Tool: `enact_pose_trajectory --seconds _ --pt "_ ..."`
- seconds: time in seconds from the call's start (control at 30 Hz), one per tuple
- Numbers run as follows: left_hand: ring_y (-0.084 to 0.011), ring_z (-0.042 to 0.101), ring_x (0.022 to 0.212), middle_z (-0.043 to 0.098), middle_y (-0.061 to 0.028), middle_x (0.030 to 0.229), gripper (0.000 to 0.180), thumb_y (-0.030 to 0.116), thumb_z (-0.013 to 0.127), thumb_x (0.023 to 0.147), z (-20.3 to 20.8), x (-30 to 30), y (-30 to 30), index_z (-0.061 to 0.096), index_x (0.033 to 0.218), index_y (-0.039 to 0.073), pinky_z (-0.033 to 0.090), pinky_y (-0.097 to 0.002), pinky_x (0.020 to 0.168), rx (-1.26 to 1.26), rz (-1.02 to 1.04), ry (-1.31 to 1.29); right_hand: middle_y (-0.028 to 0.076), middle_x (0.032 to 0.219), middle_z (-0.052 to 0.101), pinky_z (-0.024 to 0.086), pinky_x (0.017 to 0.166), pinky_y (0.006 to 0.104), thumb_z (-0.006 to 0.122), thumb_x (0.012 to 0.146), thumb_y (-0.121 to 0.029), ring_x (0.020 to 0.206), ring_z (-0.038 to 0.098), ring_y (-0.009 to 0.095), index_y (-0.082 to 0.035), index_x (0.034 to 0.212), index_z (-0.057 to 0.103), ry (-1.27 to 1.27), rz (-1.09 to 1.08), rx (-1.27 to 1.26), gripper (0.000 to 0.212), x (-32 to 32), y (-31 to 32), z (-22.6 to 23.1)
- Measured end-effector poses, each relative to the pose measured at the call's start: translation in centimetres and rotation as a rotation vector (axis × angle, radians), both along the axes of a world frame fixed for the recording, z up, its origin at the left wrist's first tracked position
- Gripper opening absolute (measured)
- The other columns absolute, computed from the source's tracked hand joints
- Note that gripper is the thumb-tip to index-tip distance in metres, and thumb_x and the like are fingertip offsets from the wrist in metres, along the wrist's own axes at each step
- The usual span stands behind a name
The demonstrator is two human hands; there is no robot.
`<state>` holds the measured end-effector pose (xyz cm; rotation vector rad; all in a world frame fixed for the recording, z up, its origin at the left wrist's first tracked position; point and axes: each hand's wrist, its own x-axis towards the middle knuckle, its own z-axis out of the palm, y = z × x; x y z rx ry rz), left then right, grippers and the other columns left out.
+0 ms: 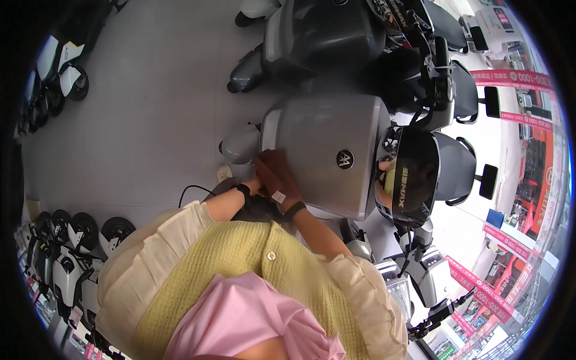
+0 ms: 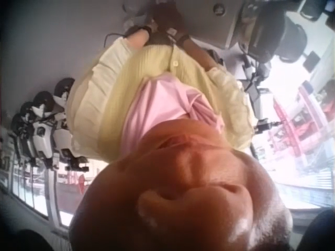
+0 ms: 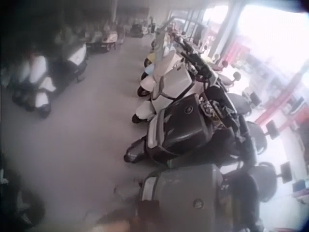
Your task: Cleaning various motorcycles in a showroom by wiping the handlebars, dashboard, and mirrors with a brown cloth.
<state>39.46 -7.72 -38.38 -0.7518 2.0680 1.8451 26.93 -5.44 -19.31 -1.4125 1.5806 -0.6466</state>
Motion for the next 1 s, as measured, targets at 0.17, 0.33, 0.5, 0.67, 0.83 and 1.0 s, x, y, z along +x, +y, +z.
enact_pose_trajectory --seconds 0.17,0.33,0.5,0.67,0.83,1.0 --pt "-0.0216 0.057 0.106 0.059 -0.012 0.118 0.058 0.027 0.064 0.083 14.9 -2.1 -8.6 0.044 0.133 0.004 0.047 -0.0342 0.086 0.176 0.138 0.014 0.016 0.118 0.051 0.041 0.095 0.0357 0.051 0.081 0.0 0.108 0.051 0.03 -0.001 0.119 0.051 0.428 -0.178 -0.253 0.038 -1.4 -0.4 1.2" --pt "-0.0185 0.06 0.092 0.061 -0.0109 0.11 0.041 0.023 0.064 0.086 15.0 -2.5 -13.5 0.052 0.118 0.002 0.048 -0.0325 0.079 0.439 0.698 0.193 0.017 0.123 0.047 0.04 0.098 0.0364 0.052 0.079 0.002 0.112 0.05 0.031 0.0 0.122 0.049 0.749 -0.487 -0.491 0.043 -2.4 -4.0 5.6" --pt "-0.0183 0.057 0.083 0.063 -0.013 0.088 0.032 0.025 0.067 0.084 20.4 2.7 -17.7 0.057 0.096 -0.002 0.046 -0.0325 0.076 -0.067 0.391 0.51 0.018 0.127 0.044 0.037 0.1 0.038 0.051 0.081 0.001 0.115 0.046 0.034 0.001 0.125 0.046 0.817 -0.804 -0.49 0.044 -2.8 -4.4 4.2" --pt "-0.0346 0.059 0.09 0.061 -0.0188 0.093 0.028 0.022 0.067 0.081 21.2 10.1 -20.8 0.058 0.096 0.001 0.046 -0.0398 0.076 -0.381 -0.012 0.54 0.018 0.11 0.053 0.04 0.094 0.0412 0.05 0.089 -0.013 0.107 0.049 0.034 -0.003 0.112 0.052 1.001 -0.927 -0.513 0.025 3.0 -6.3 4.6" --pt "-0.0345 0.058 0.091 0.061 -0.0151 0.095 0.023 0.018 0.063 0.083 22.6 12.1 -21.9 0.057 0.1 0.004 0.046 -0.0426 0.077 -0.352 -0.213 0.563 0.016 0.107 0.055 0.039 0.092 0.0349 0.045 0.093 -0.018 0.103 0.051 0.028 -0.003 0.109 0.053 0.508 -1.361 -0.657 0.023 3.6 -5.7 0.7" --pt "-0.0346 0.058 0.09 0.06 -0.0145 0.094 0.022 0.017 0.061 0.084 23.5 11.8 -22.8 0.056 0.101 0.004 0.046 -0.0428 0.077 -0.35 -0.356 0.481 0.017 0.115 0.053 0.037 0.096 0.0339 0.04 0.096 -0.019 0.107 0.051 0.028 0.001 0.114 0.051 0.636 -1.468 -0.398 0.029 0.3 -4.2 -1.8"
